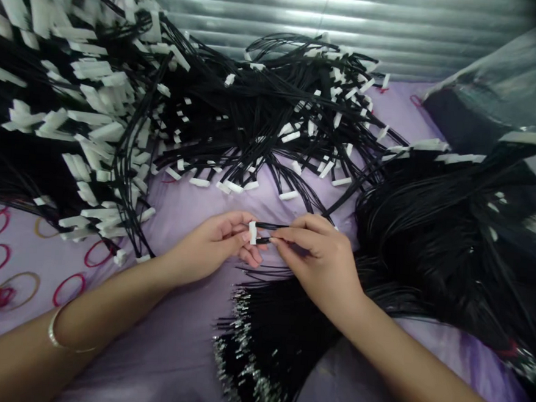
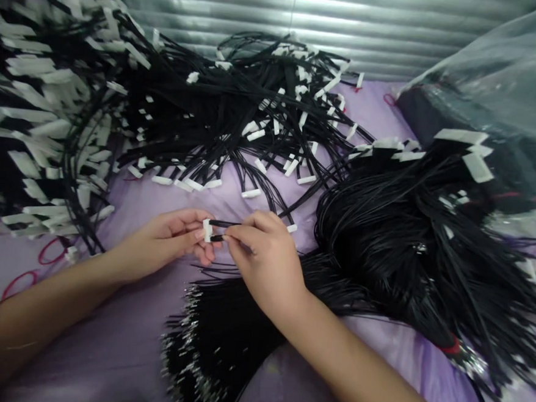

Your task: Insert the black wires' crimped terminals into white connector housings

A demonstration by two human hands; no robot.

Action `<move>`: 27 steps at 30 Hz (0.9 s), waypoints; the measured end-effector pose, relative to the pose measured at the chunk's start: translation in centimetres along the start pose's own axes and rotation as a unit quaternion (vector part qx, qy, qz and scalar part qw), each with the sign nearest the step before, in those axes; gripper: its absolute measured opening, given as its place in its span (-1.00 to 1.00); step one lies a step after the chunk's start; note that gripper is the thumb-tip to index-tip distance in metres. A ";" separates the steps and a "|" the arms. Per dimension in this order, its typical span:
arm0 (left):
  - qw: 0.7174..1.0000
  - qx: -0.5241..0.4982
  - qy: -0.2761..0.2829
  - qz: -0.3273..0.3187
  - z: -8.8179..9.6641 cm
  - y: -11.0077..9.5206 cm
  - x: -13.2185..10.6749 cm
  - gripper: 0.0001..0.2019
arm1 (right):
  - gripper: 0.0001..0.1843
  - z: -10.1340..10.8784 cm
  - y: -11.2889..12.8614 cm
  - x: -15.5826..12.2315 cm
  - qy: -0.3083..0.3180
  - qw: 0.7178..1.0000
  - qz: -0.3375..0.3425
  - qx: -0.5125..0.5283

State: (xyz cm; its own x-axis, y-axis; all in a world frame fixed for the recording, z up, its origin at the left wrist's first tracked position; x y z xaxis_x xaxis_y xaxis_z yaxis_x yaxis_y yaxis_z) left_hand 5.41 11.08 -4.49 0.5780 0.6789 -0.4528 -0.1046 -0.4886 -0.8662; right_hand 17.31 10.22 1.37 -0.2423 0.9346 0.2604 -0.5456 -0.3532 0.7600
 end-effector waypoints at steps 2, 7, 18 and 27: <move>1.000 -0.007 -0.004 0.002 0.0 0.0 0.0 -0.91 | -0.86 0.0 0.0 0.0 -0.003 1.000 0.000 -0.002; 0.999 -0.029 -0.015 0.007 0.0 0.1 0.1 -0.90 | -0.87 0.0 0.4 0.0 -0.007 1.000 0.016 -0.006; 0.999 -0.043 -0.003 0.008 0.4 0.5 0.4 -0.85 | -0.85 -0.1 0.3 0.1 -0.002 1.000 0.011 -0.017; 1.000 -0.004 -0.003 0.009 0.2 0.3 0.4 -0.85 | -0.86 -0.8 0.4 -0.1 0.020 1.000 0.012 -0.013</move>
Point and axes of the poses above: each hand's wrist, its own x-axis towards the middle knuckle, its own z-axis out of the back of the hand, y = z × x, the point moved 8 cm from there along x, towards the middle knuckle, and after that the axes turned 7 degrees about x, right-handed, at the moved point
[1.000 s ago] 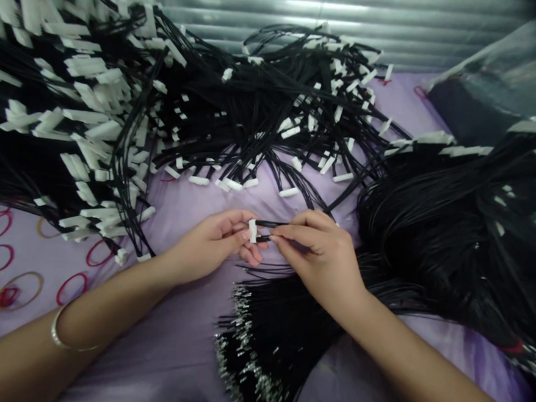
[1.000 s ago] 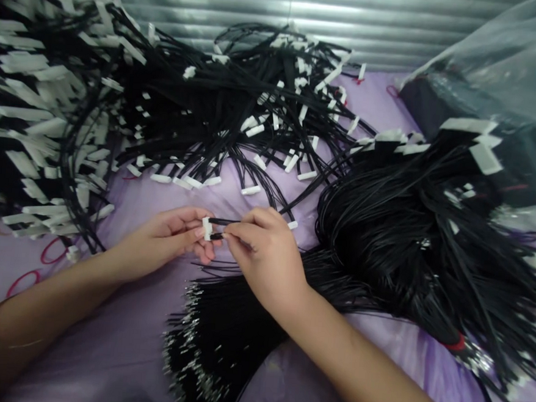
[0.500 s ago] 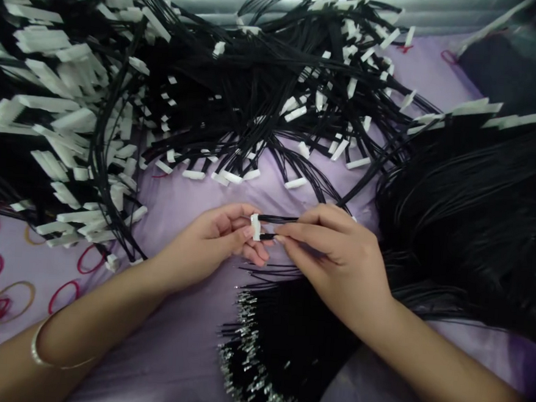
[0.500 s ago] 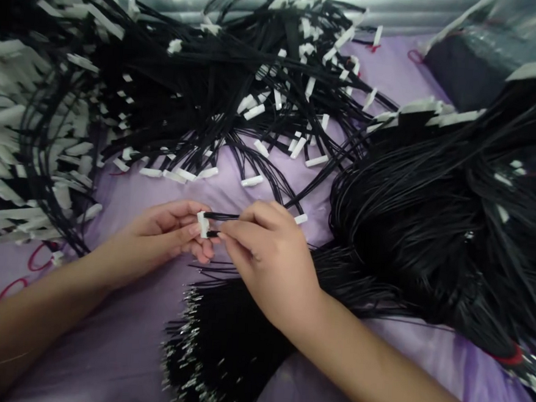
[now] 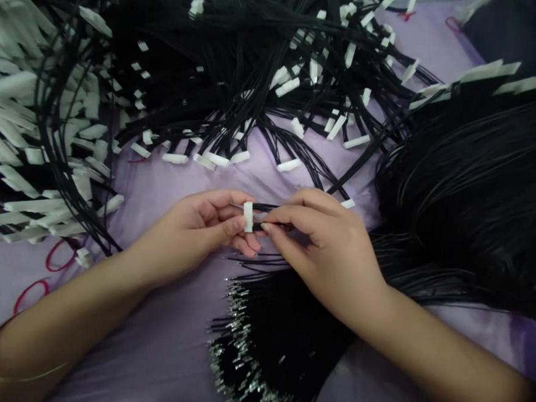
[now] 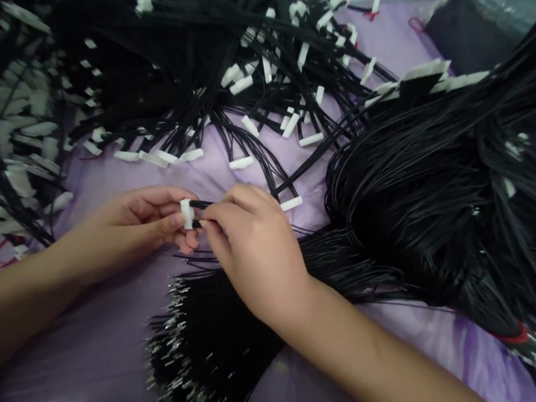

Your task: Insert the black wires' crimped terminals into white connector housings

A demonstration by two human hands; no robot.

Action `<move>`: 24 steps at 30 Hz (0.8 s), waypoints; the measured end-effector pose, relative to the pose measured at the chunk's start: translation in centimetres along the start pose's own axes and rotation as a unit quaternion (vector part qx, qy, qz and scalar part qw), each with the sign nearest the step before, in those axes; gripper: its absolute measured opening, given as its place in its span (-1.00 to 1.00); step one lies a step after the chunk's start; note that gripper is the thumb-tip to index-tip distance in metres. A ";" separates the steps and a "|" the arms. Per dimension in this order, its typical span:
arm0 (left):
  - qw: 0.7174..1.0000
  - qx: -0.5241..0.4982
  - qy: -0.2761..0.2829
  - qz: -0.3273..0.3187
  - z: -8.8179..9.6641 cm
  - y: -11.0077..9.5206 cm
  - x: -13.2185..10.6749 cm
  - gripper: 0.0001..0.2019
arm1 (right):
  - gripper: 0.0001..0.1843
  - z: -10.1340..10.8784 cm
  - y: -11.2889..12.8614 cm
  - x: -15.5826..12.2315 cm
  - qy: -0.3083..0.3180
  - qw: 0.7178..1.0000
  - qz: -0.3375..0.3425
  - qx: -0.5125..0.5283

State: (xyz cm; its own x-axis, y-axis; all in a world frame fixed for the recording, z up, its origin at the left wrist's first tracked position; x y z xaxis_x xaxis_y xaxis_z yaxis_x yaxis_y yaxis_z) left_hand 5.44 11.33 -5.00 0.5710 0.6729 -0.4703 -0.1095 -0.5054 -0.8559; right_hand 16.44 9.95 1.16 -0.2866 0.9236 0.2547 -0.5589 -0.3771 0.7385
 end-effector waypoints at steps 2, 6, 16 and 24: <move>1.000 0.009 -0.005 0.014 -0.1 0.1 -0.1 -0.86 | -0.87 -0.3 -0.2 -0.2 0.013 1.000 -0.008 0.002; 1.000 0.021 -0.009 0.013 -0.3 0.1 -0.2 -0.85 | -0.90 -0.5 -0.4 -0.6 0.024 0.999 -0.016 0.023; 0.990 0.092 -0.039 -0.097 -1.1 -0.5 -1.0 -0.91 | -0.93 -1.1 -0.1 -1.2 0.035 0.997 -0.025 -0.061; 0.976 0.153 -0.052 -0.145 -0.8 -1.0 -0.5 -0.87 | -0.87 -0.6 0.0 -0.5 -0.045 0.995 0.002 -0.094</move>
Point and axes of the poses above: each hand's wrist, its own x-axis towards the middle knuckle, its own z-axis out of the back of the hand, y = z × x, the point moved 8 cm from there along x, towards the middle knuckle, and after that the axes turned 7 degrees about x, right-handed, at the moved point
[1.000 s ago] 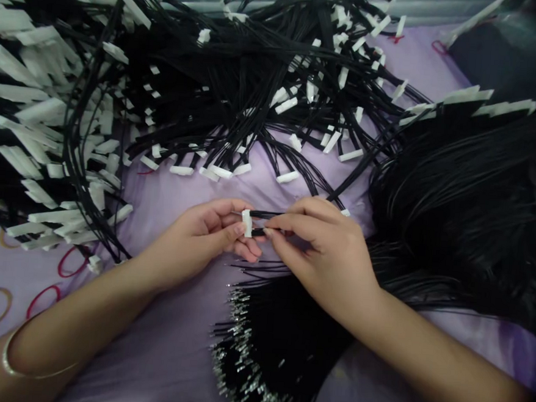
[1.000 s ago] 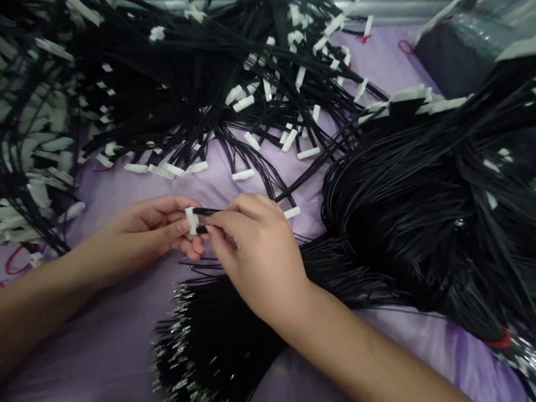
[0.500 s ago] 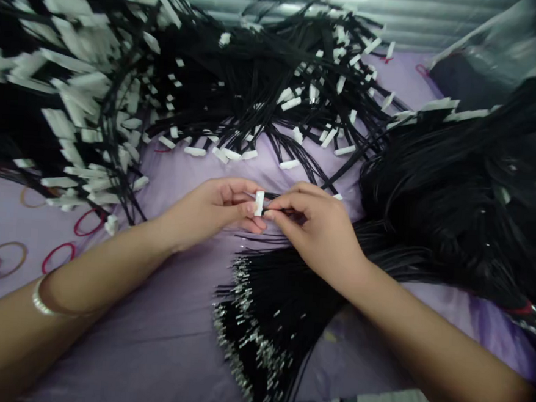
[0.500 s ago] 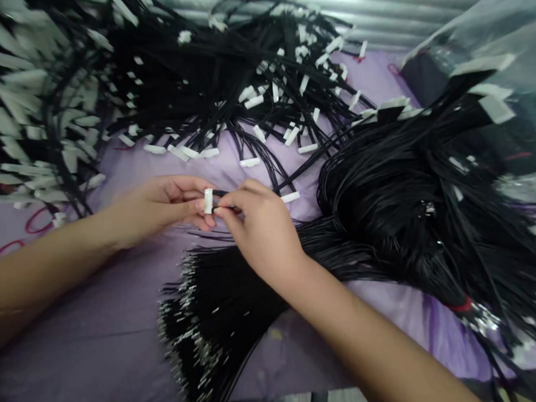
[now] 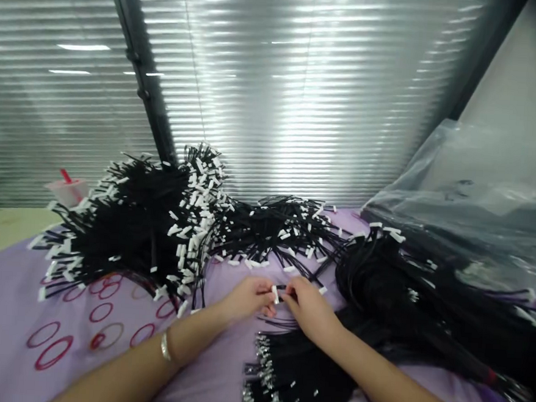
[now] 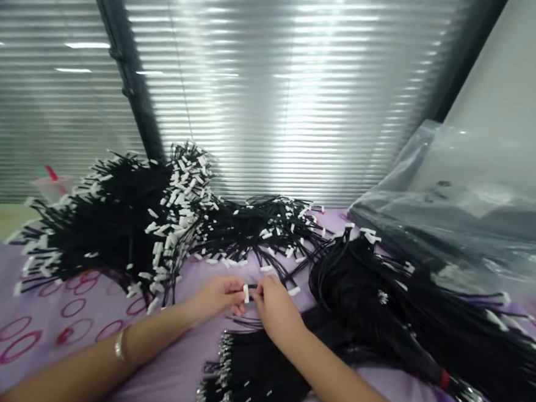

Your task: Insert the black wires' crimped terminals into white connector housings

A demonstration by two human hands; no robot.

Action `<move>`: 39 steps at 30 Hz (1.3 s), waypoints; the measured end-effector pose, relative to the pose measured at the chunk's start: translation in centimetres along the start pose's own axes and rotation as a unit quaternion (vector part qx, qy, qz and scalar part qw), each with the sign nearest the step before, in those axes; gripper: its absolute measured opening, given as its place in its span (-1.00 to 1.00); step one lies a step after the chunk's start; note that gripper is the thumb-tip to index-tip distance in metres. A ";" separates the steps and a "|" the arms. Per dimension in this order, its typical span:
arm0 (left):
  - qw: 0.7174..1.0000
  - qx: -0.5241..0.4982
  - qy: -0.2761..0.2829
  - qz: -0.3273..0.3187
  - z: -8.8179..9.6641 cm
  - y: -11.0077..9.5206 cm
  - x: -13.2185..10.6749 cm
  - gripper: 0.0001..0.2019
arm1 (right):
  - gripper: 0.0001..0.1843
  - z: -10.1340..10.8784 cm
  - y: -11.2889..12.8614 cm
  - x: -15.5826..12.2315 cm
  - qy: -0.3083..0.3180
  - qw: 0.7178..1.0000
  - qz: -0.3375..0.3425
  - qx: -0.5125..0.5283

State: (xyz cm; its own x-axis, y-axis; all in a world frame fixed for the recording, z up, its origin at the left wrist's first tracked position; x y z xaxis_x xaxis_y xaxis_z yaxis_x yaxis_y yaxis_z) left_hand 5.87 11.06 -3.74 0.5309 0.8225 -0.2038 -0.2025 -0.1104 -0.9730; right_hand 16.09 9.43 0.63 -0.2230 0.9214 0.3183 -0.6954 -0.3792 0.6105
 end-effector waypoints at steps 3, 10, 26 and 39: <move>1.000 -0.007 0.022 0.010 0.0 0.8 0.1 -0.83 | -0.94 -0.2 -0.8 -0.2 0.006 1.000 -0.029 0.007; 0.998 -0.034 0.042 0.018 0.1 1.3 0.4 -0.75 | -0.89 -0.9 -1.4 -0.1 0.069 0.995 -0.070 0.000; 0.998 -0.045 0.036 0.028 0.0 1.2 0.2 -0.76 | -0.84 -1.4 -1.6 0.0 0.082 0.989 -0.085 0.086; 0.996 -0.061 0.053 0.035 -0.4 0.1 -0.1 -0.87 | -0.86 -0.1 1.6 -0.8 0.049 0.998 -0.030 -0.031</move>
Point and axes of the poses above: each hand's wrist, its own x-axis towards the middle knuckle, its own z-axis out of the back of the hand, y = z × x, the point moved 8 cm from there along x, towards the middle knuckle, and after that the axes turned 7 degrees about x, right-handed, at the moved point
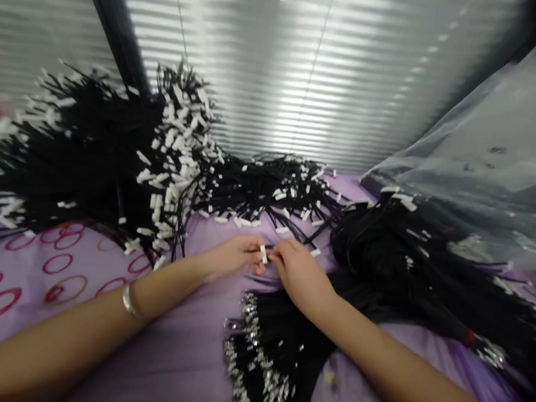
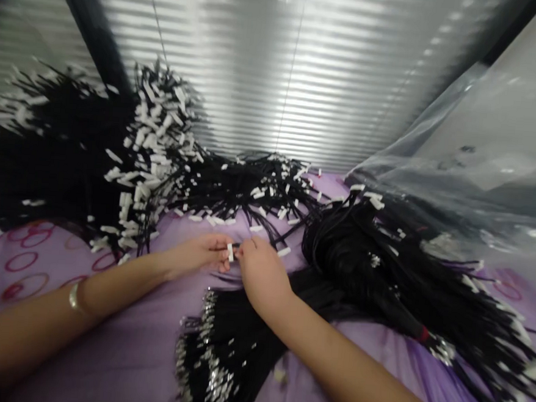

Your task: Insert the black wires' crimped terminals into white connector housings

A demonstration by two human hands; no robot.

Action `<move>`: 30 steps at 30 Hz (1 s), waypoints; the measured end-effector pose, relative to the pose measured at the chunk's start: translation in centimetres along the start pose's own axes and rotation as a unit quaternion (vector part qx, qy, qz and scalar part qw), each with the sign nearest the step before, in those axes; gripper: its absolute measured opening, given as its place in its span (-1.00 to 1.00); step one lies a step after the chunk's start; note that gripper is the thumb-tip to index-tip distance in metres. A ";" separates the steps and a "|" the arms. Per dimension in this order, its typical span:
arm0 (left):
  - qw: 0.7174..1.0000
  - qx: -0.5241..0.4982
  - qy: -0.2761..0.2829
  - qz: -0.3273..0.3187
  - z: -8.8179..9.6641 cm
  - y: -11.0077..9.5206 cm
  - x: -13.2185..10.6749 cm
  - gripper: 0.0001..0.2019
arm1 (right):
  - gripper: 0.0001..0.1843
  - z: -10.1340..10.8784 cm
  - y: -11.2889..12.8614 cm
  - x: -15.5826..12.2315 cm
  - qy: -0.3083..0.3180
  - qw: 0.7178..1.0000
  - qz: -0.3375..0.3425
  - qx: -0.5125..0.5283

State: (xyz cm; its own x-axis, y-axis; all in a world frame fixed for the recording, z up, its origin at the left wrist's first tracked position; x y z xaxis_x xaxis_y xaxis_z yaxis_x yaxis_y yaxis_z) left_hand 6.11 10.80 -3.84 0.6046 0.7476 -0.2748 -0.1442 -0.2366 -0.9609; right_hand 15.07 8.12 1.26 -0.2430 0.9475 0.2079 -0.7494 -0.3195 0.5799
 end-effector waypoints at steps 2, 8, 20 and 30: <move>1.000 -0.030 -0.001 -0.003 0.0 0.0 -0.1 -0.89 | -0.81 1.0 1.0 -0.9 -0.017 0.999 0.001 -0.031; 0.992 -0.115 -0.027 0.034 1.0 0.6 0.9 -0.91 | -0.83 0.2 2.1 -1.6 0.073 0.982 0.084 -0.149; 0.994 -0.066 -0.083 0.006 0.9 -0.3 0.9 -0.92 | -0.93 -2.0 0.9 -1.4 0.166 0.984 0.067 -0.005; 0.990 0.041 -0.137 0.015 0.6 -2.6 -3.3 -0.90 | -0.92 2.0 1.9 -0.3 0.068 0.980 0.045 0.179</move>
State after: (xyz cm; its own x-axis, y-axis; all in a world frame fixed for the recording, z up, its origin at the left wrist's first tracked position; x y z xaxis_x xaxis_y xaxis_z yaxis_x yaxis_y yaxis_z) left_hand 4.00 9.37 -0.42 0.3665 0.8837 -0.2911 -0.2288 -0.2176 -0.9488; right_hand 14.96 7.18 3.80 -0.3964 0.9007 0.1776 -0.4625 -0.3630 0.8089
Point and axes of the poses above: each hand's wrist, its own x-axis towards the middle knuckle, its own z-axis out of the back of the hand, y = z × x, the point moved 8 cm from there along x, towards the middle knuckle, and after that the axes turned 7 degrees about x, right-handed, at the moved point
